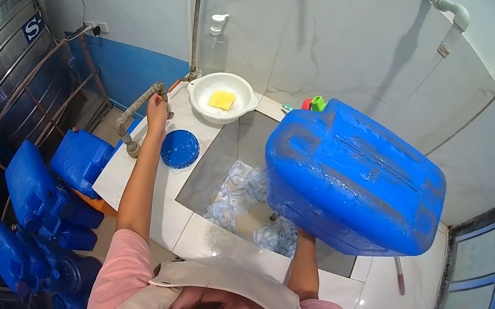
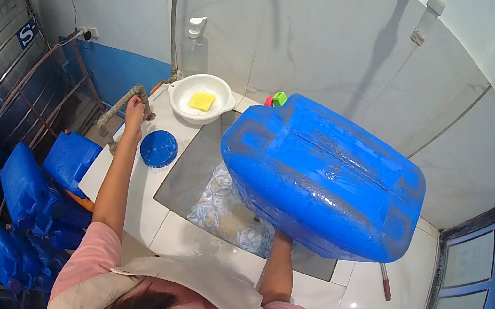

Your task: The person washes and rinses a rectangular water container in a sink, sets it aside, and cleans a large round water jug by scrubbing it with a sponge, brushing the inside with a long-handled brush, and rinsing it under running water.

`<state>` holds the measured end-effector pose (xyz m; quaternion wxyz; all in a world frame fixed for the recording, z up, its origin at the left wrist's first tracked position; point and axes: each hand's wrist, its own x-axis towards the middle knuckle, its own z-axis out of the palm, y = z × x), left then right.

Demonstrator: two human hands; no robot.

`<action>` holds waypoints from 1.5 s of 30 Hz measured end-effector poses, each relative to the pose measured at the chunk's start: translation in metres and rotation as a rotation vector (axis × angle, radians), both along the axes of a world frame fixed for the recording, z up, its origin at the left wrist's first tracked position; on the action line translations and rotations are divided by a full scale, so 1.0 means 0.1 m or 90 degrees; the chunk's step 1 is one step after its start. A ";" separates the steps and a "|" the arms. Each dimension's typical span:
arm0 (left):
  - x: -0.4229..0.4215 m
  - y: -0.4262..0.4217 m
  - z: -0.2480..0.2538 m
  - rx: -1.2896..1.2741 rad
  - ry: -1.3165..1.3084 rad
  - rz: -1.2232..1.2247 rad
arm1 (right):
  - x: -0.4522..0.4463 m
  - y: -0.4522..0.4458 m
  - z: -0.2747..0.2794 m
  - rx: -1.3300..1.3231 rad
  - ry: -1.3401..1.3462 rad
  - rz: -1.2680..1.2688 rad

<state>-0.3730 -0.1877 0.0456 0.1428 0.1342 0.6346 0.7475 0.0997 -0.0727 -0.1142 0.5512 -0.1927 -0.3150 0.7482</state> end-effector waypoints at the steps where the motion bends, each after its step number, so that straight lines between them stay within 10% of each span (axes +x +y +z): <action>1: 0.01 0.00 0.01 -0.009 0.011 0.003 | -0.01 0.01 -0.01 -0.002 0.001 0.001; 11: -0.01 0.06 -0.38 -0.101 0.198 0.070 | -0.05 0.05 -0.04 0.013 0.017 0.005; 20: 0.31 -0.25 -0.39 -0.599 0.476 -0.164 | -0.06 0.07 -0.03 0.035 0.027 0.007; 23: 0.32 -0.09 0.14 -0.150 0.123 -0.219 | -0.01 0.13 0.06 0.069 0.032 0.016; 29: 1.33 0.64 0.07 0.270 0.052 -0.304 | -0.12 0.20 -0.19 0.164 0.080 0.046; 31: 1.46 0.73 -0.15 0.316 -0.030 -0.370 | -0.11 0.43 -0.64 0.430 -0.592 -0.339; 35: 1.35 0.57 0.18 0.343 -0.097 -0.393 | 0.36 0.28 -0.09 0.379 -0.664 -0.120; 37: 1.29 0.76 0.10 0.359 -0.060 -0.353 | 0.38 0.25 0.02 -0.017 0.011 0.015; 39: 1.44 1.23 -0.81 0.317 -0.061 -0.569 | 0.37 0.15 0.16 -0.022 0.025 -0.001; 45: 1.39 0.52 -0.56 0.033 0.217 -0.322 | 0.61 0.07 0.56 -0.048 0.051 -0.084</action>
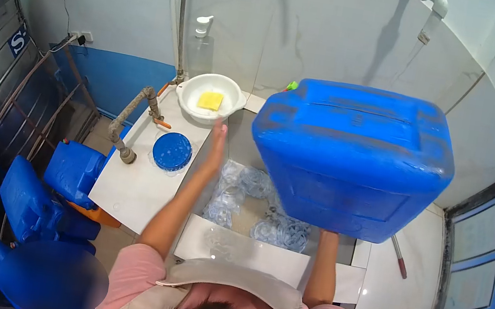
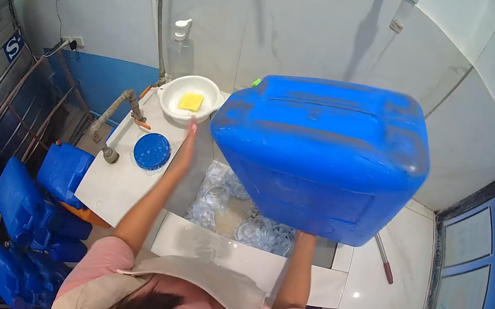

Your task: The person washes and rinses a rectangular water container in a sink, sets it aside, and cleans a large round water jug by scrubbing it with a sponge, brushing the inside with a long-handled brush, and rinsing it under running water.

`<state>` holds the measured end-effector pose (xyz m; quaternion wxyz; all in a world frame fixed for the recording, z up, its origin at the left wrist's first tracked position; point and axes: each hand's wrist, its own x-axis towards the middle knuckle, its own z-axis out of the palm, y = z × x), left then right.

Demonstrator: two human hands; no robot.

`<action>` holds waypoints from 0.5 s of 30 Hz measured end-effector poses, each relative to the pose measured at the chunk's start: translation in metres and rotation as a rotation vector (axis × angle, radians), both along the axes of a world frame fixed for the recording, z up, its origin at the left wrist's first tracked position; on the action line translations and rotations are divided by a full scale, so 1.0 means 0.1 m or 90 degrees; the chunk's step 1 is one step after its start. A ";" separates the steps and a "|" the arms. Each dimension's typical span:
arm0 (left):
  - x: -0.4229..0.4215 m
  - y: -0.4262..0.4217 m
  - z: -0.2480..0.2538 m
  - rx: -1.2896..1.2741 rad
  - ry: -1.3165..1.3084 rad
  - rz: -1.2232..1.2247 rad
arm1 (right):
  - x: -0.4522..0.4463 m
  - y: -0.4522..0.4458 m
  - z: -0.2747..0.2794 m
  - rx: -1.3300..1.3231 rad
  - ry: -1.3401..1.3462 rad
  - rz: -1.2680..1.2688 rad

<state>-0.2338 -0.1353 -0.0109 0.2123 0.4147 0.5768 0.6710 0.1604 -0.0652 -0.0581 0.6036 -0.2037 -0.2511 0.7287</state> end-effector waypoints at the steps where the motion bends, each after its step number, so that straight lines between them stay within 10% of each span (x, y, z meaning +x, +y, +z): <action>1: -0.07 -0.15 0.03 -0.042 0.060 0.060 | 0.18 0.01 0.04 -0.001 -0.024 -0.017; 3: -0.53 -0.54 0.07 -0.336 0.411 0.122 | 0.56 0.03 0.11 -0.004 -0.075 -0.055; 10: -0.85 -0.96 -0.06 -0.637 0.641 0.119 | 0.91 0.14 0.19 0.000 -0.325 -0.288; 12: -0.77 -0.93 -0.02 -0.669 0.617 0.131 | 0.74 0.32 0.24 0.090 -0.566 -0.470; 13: -0.75 -0.91 0.00 -0.707 0.583 0.159 | 0.28 -0.06 0.68 0.358 -1.046 -0.697; 15: -0.84 -0.88 -0.14 -0.705 0.552 0.161 | -0.06 -0.27 0.85 0.380 -1.159 -0.689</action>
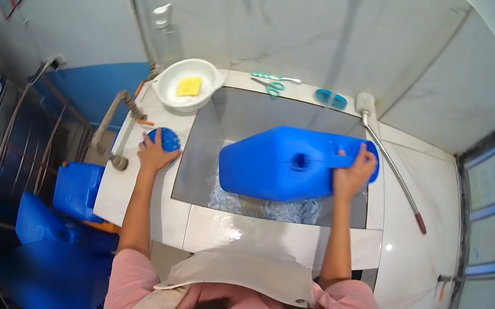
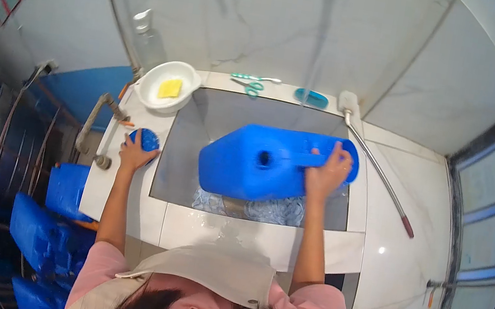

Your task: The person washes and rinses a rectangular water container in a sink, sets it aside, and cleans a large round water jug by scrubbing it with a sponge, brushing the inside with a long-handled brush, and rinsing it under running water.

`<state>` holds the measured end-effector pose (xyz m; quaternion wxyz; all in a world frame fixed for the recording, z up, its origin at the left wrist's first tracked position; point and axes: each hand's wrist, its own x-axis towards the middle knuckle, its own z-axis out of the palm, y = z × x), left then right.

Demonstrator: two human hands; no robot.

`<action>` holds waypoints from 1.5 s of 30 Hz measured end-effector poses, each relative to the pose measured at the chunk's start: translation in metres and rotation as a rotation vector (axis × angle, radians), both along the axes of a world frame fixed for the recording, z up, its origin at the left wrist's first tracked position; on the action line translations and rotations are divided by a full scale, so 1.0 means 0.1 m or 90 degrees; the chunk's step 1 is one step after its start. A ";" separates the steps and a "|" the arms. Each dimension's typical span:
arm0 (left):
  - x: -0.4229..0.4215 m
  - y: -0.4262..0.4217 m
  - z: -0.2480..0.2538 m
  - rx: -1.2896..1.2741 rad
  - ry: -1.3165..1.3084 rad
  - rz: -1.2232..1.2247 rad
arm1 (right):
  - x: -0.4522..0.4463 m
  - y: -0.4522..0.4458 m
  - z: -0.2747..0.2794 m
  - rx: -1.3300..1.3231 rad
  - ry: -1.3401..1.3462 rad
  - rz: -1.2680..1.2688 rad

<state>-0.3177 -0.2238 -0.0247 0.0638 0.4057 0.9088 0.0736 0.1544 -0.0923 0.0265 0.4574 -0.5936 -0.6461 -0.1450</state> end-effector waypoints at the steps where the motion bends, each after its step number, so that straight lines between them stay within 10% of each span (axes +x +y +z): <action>1: -0.01 0.00 0.00 -0.009 0.001 -0.003 | -0.13 -0.08 0.01 -0.018 -0.026 -0.005; 7: -0.13 -0.24 0.31 0.112 -0.162 -0.027 | -0.17 -0.42 -0.18 -0.235 -0.069 -0.057; 12: -0.09 -0.23 0.42 0.520 -0.887 0.014 | 0.34 -0.67 0.13 -0.434 -0.284 -0.007; 16: 0.52 0.29 0.74 0.551 -1.348 -0.251 | 0.58 -0.45 0.49 -0.673 -0.436 0.145; 22: 1.09 1.64 0.04 0.274 -1.787 -0.235 | 0.06 1.06 0.67 -0.641 0.248 0.434; 24: 1.25 2.07 -0.21 0.183 -1.757 -0.020 | -0.29 1.35 0.75 -0.630 0.489 0.464; 26: 1.77 2.27 0.02 0.333 -1.251 0.014 | -0.48 1.51 0.83 -0.671 0.521 0.477; 30: 2.22 2.66 -0.18 0.251 -1.105 -0.002 | -0.62 1.66 0.73 -0.742 0.532 0.494; 45: 2.78 2.79 0.30 -0.008 -1.018 -0.301 | -0.53 1.62 0.84 -0.760 0.493 0.496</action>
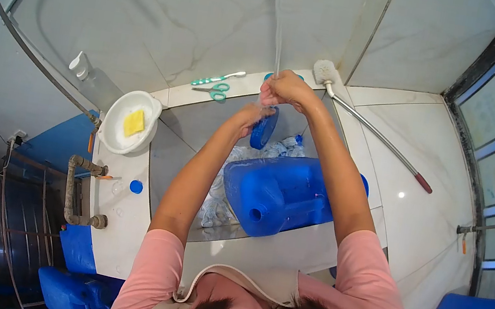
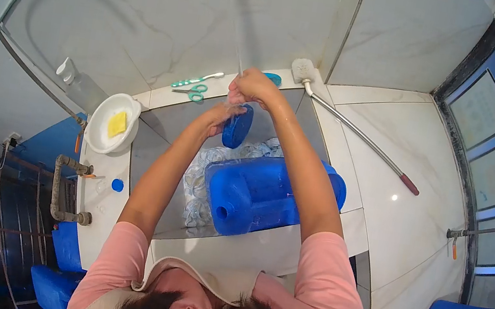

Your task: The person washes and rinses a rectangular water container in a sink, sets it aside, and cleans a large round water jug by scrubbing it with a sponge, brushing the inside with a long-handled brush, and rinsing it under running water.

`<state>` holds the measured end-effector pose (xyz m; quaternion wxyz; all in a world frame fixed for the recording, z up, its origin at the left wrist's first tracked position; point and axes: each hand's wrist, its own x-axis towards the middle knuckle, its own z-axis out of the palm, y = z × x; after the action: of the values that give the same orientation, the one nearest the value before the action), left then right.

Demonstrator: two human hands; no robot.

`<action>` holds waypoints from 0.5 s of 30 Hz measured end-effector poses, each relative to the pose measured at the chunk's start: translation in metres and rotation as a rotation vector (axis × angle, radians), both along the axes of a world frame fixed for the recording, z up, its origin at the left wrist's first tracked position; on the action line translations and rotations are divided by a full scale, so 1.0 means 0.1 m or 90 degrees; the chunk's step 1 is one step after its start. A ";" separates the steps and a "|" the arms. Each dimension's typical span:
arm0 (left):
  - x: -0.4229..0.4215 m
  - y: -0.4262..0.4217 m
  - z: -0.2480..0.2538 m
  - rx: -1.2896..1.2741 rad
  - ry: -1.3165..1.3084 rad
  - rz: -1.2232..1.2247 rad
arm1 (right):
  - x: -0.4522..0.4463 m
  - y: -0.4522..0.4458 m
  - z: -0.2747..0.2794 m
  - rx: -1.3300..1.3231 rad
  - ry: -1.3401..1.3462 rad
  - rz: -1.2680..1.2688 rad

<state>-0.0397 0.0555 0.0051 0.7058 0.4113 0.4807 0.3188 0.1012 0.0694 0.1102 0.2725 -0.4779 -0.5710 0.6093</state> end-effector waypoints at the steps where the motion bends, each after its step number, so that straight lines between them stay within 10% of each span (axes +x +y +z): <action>1: -0.01 -0.03 0.03 0.002 0.000 0.002 | 0.00 -0.03 0.00 0.002 0.000 0.002; 4: -0.03 -0.12 0.12 0.305 0.224 -0.037 | 0.07 -0.04 -0.11 0.024 0.060 -0.007; 9: -0.23 -0.38 0.22 0.765 0.702 -0.146 | 0.23 -0.26 -0.72 0.857 -0.604 0.146; 15: -0.55 -0.86 0.37 0.938 0.713 0.175 | 0.25 -0.49 -0.95 0.815 -0.503 0.050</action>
<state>-0.0950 -0.0307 0.0417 -0.1116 0.7882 0.4718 0.3791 0.1262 0.0207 0.0150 0.2503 -0.3884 -0.8855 -0.0491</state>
